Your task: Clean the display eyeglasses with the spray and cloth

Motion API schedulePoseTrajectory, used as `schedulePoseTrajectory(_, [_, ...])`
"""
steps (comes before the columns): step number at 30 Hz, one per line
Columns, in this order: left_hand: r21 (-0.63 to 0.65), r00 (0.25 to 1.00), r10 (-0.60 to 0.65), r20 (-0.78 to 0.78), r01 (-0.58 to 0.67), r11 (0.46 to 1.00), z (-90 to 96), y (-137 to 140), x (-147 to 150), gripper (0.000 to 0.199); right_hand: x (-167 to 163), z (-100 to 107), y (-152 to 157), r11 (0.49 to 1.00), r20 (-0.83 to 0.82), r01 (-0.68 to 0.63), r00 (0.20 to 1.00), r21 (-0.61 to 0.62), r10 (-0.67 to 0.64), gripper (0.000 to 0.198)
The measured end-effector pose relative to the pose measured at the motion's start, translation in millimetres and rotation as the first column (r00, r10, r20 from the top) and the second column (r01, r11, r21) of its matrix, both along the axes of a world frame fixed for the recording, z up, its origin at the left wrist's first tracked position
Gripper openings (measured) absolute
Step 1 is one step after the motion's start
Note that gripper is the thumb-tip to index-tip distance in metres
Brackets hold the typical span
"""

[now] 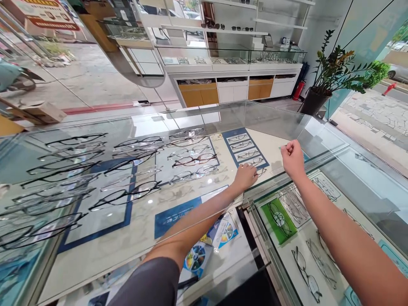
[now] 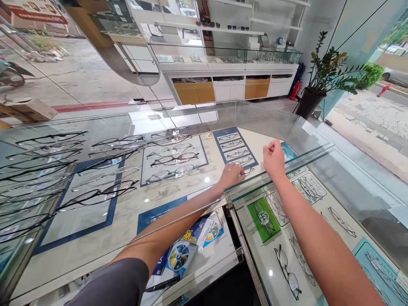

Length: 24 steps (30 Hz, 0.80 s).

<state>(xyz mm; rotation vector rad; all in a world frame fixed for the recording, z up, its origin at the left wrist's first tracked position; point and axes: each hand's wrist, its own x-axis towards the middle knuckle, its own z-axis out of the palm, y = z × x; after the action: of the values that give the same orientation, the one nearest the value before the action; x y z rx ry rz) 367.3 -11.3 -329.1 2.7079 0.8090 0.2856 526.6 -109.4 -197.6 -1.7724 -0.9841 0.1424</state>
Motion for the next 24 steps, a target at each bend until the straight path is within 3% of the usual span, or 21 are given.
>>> schedulePoseTrajectory(9, [-0.017,0.998,-0.046,-0.052,0.045,0.999,-21.4,-4.1,36.1,0.022,-3.8,6.1,-7.0,0.999,0.014,-0.029,0.999,-0.023,0.029,0.026])
schedulePoseTrajectory(15, [-0.033,0.999,-0.019,-0.028,0.018,0.999,-9.2,-7.8,33.8,0.018,-4.6,11.0,-8.7,0.999,0.020,-0.021,1.000,-0.039,0.022,0.026])
schedulePoseTrajectory(19, [-0.045,0.998,0.066,0.008,-0.066,0.997,9.6,-13.5,-4.8,0.014,-2.4,9.1,-4.9,1.000,-0.018,-0.006,1.000,-0.018,0.005,0.026])
schedulePoseTrajectory(22, [-0.095,0.988,0.153,0.011,-0.151,0.984,15.8,-24.6,-66.1,0.012,3.0,4.5,-0.8,1.000,-0.050,-0.001,0.999,0.003,0.001,0.025])
schedulePoseTrajectory(24, [-0.204,0.972,0.236,0.014,-0.228,0.952,16.4,-37.2,-115.9,0.009,8.2,1.2,2.4,1.000,-0.053,-0.002,0.999,0.016,0.003,0.024])
